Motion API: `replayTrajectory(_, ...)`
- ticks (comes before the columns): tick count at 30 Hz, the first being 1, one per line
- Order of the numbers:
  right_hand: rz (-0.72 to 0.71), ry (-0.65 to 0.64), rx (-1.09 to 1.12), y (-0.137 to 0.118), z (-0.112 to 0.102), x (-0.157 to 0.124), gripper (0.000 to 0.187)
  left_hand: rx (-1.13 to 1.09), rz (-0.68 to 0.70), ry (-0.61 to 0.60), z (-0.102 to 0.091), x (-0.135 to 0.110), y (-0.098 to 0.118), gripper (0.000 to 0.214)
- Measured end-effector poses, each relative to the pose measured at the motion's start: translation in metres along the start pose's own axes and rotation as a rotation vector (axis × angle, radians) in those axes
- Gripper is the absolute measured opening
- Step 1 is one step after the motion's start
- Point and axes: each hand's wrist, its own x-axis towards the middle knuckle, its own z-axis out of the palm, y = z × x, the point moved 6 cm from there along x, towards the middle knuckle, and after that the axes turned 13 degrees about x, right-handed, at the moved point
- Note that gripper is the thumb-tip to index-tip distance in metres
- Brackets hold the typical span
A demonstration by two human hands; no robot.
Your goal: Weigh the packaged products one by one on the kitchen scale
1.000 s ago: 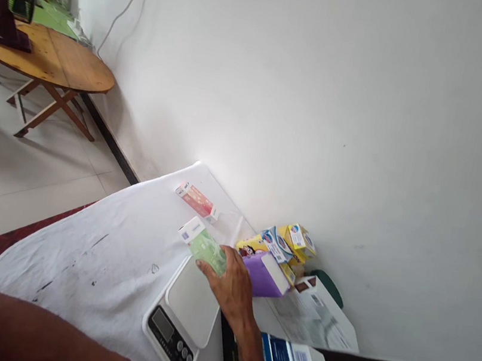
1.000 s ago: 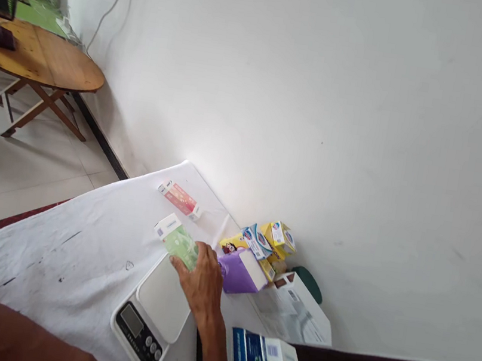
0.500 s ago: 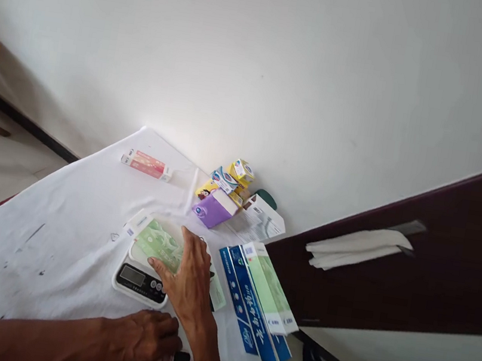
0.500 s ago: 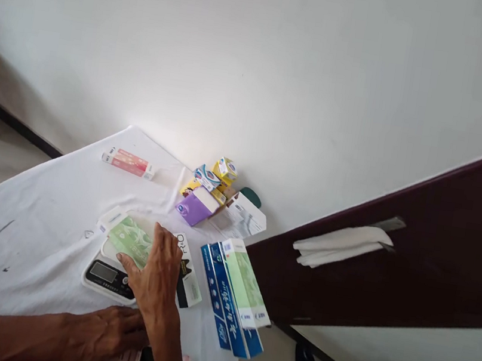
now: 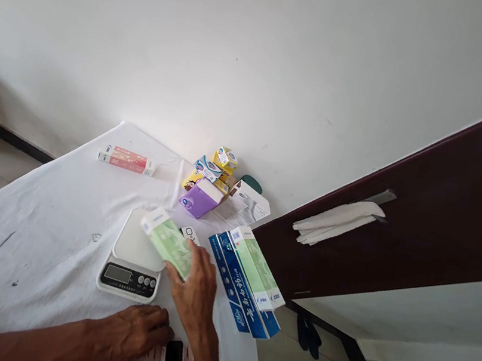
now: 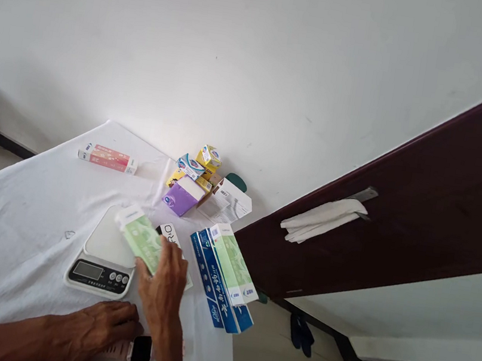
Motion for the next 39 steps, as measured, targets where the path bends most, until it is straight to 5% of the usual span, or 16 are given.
replayTrajectory(4,0.121,0.111,-0.027,0.047,-0.031,-0.004,0.056,-0.033,-0.055,-0.055,0.003,0.000,-0.002,0.067)
replayTrajectory(8,0.223,0.042,-0.036,0.078,-0.032,-0.010,0.059,-0.048,-0.059,-0.055,0.000,0.001,0.000,0.063)
replayTrajectory(13,0.324,-0.087,-0.118,0.082,-0.027,-0.005,0.065,-0.043,-0.077,-0.068,-0.002,0.001,0.000,0.061)
replayTrajectory(17,0.396,-0.200,-0.204,0.076,-0.027,0.004,0.049,-0.043,-0.083,-0.064,-0.002,0.002,0.000,0.061)
replayTrajectory(28,0.558,-0.186,-0.325,0.089,-0.044,-0.022,0.047,-0.028,-0.048,-0.013,-0.001,0.001,0.001,0.061)
replayTrajectory(34,0.404,-0.113,-0.362,0.083,-0.045,-0.031,0.076,0.015,-0.024,0.027,-0.002,0.000,0.000,0.058)
replayTrajectory(39,0.060,0.025,-0.537,0.027,-0.043,0.000,0.060,0.153,0.022,0.136,0.004,0.002,0.000,0.029)
